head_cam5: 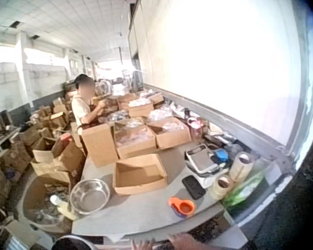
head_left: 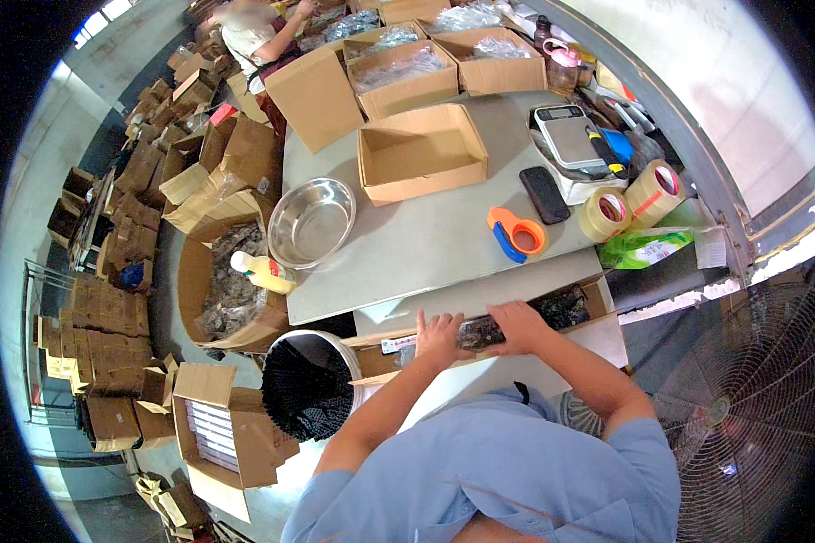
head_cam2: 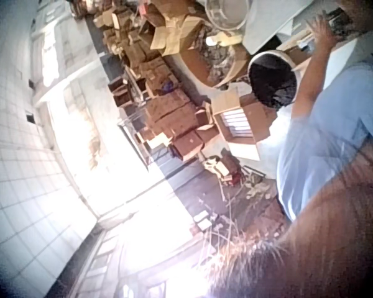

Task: The person packs various drawer hardware components into long cardboard boxes, including metal slides, screws in bags, and brackets, then seals the boxes with a tape dispenser and stacks them on a pallet.

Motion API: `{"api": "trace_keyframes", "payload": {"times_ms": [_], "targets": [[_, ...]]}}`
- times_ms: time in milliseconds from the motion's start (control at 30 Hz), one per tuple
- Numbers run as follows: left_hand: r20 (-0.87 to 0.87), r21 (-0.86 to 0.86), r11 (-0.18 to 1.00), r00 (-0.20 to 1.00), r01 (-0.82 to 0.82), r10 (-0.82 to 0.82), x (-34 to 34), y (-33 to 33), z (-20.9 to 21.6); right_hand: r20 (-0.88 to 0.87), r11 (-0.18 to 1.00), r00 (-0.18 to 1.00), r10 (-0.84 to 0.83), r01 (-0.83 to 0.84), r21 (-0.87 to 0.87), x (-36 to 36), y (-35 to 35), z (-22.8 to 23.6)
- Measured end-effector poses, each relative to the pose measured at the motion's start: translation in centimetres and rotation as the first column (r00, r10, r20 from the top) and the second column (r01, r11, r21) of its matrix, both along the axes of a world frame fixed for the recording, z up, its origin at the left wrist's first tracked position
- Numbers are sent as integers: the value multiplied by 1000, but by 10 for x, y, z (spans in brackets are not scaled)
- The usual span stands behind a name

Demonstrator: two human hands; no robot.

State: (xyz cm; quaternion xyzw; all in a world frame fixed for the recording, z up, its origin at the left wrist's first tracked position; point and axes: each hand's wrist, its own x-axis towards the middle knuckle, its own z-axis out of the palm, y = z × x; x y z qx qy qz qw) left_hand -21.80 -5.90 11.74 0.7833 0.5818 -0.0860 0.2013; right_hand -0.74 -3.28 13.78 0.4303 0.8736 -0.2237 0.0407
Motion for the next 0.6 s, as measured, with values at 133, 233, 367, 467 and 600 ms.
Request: {"api": "trace_keyframes", "payload": {"times_ms": [133, 233, 367, 467, 600], "targets": [[188, 134, 986, 974, 103, -127, -7, -24, -39, -19, 955, 990, 140, -130, 265, 23, -30, -22], [125, 232, 954, 967, 189, -222, -5, -22, -50, -116, 959, 988, 102, -66, 277, 28, -26, -74], [160, -28, 961, 950, 277, -269, -7, 9, -31, -156, 977, 981, 112, -80, 196, 25, -3, -71], [93, 4, 997, 993, 79, -79, -4, 16, -44, 63, 982, 993, -104, 92, 166, 11, 8, -60], [-27, 43, 997, 998, 61, -60, 12, -10, -46, 165, 978, 968, -190, 171, 123, 6, -12, -67]]}}
